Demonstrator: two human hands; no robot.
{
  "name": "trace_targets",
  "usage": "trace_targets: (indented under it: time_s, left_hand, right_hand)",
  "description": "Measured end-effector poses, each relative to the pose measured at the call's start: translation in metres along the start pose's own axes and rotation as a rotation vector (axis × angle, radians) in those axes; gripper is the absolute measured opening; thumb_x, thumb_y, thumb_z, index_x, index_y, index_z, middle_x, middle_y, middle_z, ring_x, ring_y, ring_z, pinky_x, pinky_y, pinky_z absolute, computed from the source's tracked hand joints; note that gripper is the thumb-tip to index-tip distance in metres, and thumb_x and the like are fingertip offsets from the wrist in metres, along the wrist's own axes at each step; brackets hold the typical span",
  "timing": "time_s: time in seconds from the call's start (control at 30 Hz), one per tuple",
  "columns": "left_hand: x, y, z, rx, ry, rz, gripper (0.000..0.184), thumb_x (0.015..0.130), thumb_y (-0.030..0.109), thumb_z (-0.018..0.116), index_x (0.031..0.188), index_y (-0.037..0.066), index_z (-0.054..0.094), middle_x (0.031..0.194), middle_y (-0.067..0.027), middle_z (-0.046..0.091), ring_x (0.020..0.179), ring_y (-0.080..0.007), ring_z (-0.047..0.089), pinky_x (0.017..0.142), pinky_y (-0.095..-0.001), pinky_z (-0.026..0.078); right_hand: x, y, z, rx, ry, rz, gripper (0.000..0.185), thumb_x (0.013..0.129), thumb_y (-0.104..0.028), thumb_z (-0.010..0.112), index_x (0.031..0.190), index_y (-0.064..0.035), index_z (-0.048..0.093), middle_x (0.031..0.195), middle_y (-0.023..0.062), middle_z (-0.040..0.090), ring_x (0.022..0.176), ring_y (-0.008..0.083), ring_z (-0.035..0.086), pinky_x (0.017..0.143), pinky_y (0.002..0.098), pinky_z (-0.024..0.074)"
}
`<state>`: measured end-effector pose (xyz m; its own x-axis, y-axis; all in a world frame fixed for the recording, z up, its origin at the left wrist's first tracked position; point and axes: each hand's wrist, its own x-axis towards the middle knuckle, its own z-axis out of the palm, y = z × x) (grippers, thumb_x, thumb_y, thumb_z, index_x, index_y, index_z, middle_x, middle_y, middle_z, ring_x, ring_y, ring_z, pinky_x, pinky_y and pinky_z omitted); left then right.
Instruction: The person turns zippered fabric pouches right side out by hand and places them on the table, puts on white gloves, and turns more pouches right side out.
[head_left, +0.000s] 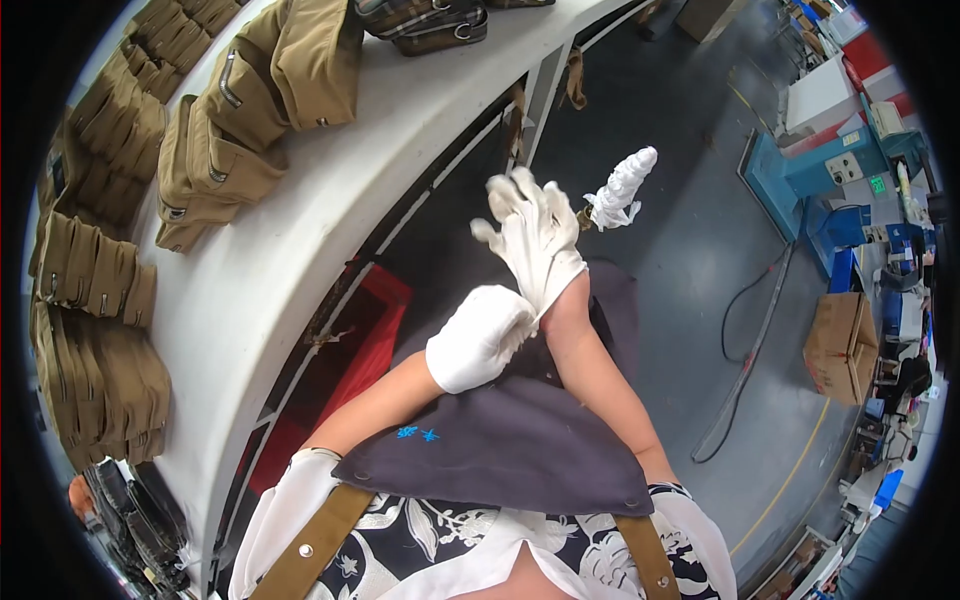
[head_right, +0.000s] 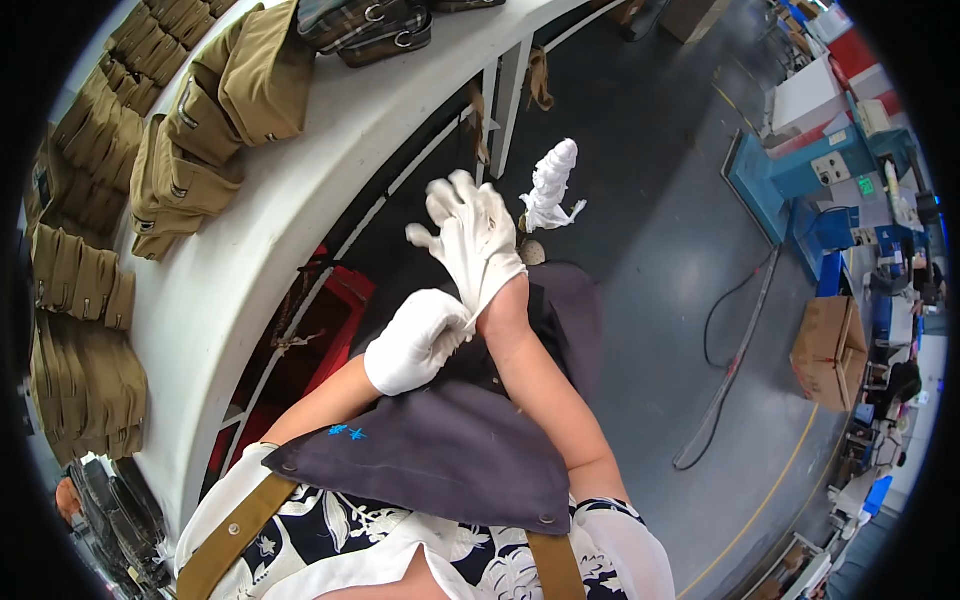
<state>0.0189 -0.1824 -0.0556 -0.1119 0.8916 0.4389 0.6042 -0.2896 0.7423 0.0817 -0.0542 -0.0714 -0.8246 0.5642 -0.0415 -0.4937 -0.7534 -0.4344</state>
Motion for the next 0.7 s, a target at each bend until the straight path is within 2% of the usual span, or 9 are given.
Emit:
trace_targets:
  time_s: [0.03, 0.07, 0.13, 0.27, 0.37, 0.47, 0.57, 0.67, 0.7]
  left_hand:
    - [-0.001, -0.001, -0.001, -0.01, -0.044, -0.061, 0.019, 0.075, -0.007, 0.064, 0.088, 0.004, 0.056, 0.084, -0.0097, 0.06, 0.077, -0.0298, 0.058, 0.071, -0.0383, 0.046]
    - [-0.003, -0.001, -0.003, -0.019, -0.087, -0.122, 0.017, 0.077, -0.006, 0.064, 0.089, 0.004, 0.055, 0.084, -0.0097, 0.06, 0.077, -0.0292, 0.058, 0.07, -0.0375, 0.046]
    - [-0.004, -0.002, -0.002, -0.059, -0.112, -0.242, 0.013, 0.081, -0.003, 0.063, 0.09, 0.003, 0.055, 0.084, -0.01, 0.06, 0.076, -0.0276, 0.059, 0.069, -0.0357, 0.047]
    - [-0.007, -0.003, 0.003, -0.206, -0.023, -0.444, 0.011, 0.087, 0.001, 0.06, 0.096, 0.001, 0.053, 0.085, -0.0084, 0.06, 0.077, -0.0175, 0.06, 0.069, -0.0297, 0.048]
    - [-0.014, -0.014, 0.015, -0.386, 0.115, -0.579, 0.026, 0.085, 0.002, 0.061, 0.109, 0.0, 0.05, 0.086, -0.0062, 0.059, 0.081, -0.0128, 0.058, 0.075, -0.0284, 0.049]
    - [-0.007, -0.008, 0.007, -0.237, 0.014, -0.676, 0.028, 0.086, 0.004, 0.06, 0.112, -0.001, 0.052, 0.088, -0.0067, 0.059, 0.082, -0.0136, 0.058, 0.076, -0.0294, 0.049]
    - [-0.011, -0.015, 0.009, -0.211, -0.066, -0.647, 0.019, 0.082, 0.003, 0.056, 0.1, 0.001, 0.06, 0.08, -0.0085, 0.059, 0.076, -0.016, 0.058, 0.07, -0.0306, 0.048]
    - [-0.012, -0.02, 0.01, -0.176, -0.11, -0.572, 0.014, 0.076, 0.001, 0.053, 0.088, 0.003, 0.061, 0.076, -0.0099, 0.057, 0.072, -0.0193, 0.057, 0.067, -0.0319, 0.047]
    - [-0.013, -0.021, 0.011, -0.172, -0.118, -0.544, 0.013, 0.074, 0.001, 0.053, 0.084, 0.003, 0.061, 0.075, -0.0104, 0.057, 0.071, -0.0205, 0.057, 0.066, -0.0324, 0.047]
  right_hand:
    - [0.001, -0.009, 0.017, 0.11, -0.031, 0.052, 0.059, 0.102, -0.041, 0.035, 0.15, -0.0088, 0.027, 0.144, 0.0145, 0.043, 0.129, 0.0235, 0.043, 0.109, 0.0446, 0.0359]
    - [0.018, 0.0, -0.042, 0.203, -0.38, 0.127, 0.061, 0.099, -0.044, 0.038, 0.15, -0.0117, 0.029, 0.143, 0.0121, 0.045, 0.124, 0.0265, 0.047, 0.106, 0.0513, 0.0384]
    - [0.006, -0.001, -0.009, 0.233, -0.053, 0.127, 0.053, 0.099, -0.043, 0.039, 0.145, -0.0173, 0.039, 0.134, 0.0069, 0.052, 0.118, 0.0271, 0.051, 0.101, 0.0539, 0.0428]
    - [-0.002, 0.018, -0.054, 0.286, 0.116, -0.059, 0.034, 0.097, -0.028, 0.05, 0.131, -0.0188, 0.05, 0.111, 0.0001, 0.056, 0.111, 0.0249, 0.057, 0.104, 0.0554, 0.0428]
    - [-0.004, 0.021, -0.066, 0.289, 0.181, 0.063, 0.035, 0.095, -0.021, 0.055, 0.13, -0.0156, 0.051, 0.124, 0.0069, 0.055, 0.119, 0.0283, 0.055, 0.109, 0.0557, 0.0381]
    - [-0.01, 0.008, -0.032, 0.113, 0.11, 0.192, 0.035, 0.095, -0.023, 0.055, 0.128, -0.0128, 0.053, 0.132, 0.0147, 0.052, 0.127, 0.0305, 0.049, 0.111, 0.055, 0.0355]
    - [-0.008, 0.01, -0.013, 0.152, -0.03, 0.138, 0.041, 0.098, -0.029, 0.053, 0.132, -0.0064, 0.05, 0.138, 0.0189, 0.049, 0.133, 0.0304, 0.043, 0.112, 0.0543, 0.0342]
    - [0.005, 0.015, -0.019, 0.372, 0.087, 0.314, 0.045, 0.099, -0.031, 0.052, 0.133, -0.0023, 0.048, 0.139, 0.0173, 0.049, 0.123, 0.0262, 0.052, 0.106, 0.0475, 0.0418]
    - [0.003, 0.017, -0.03, 0.228, 0.142, 0.255, 0.044, 0.099, -0.028, 0.054, 0.133, -0.0004, 0.048, 0.135, 0.0162, 0.052, 0.116, 0.0229, 0.056, 0.101, 0.0414, 0.0451]
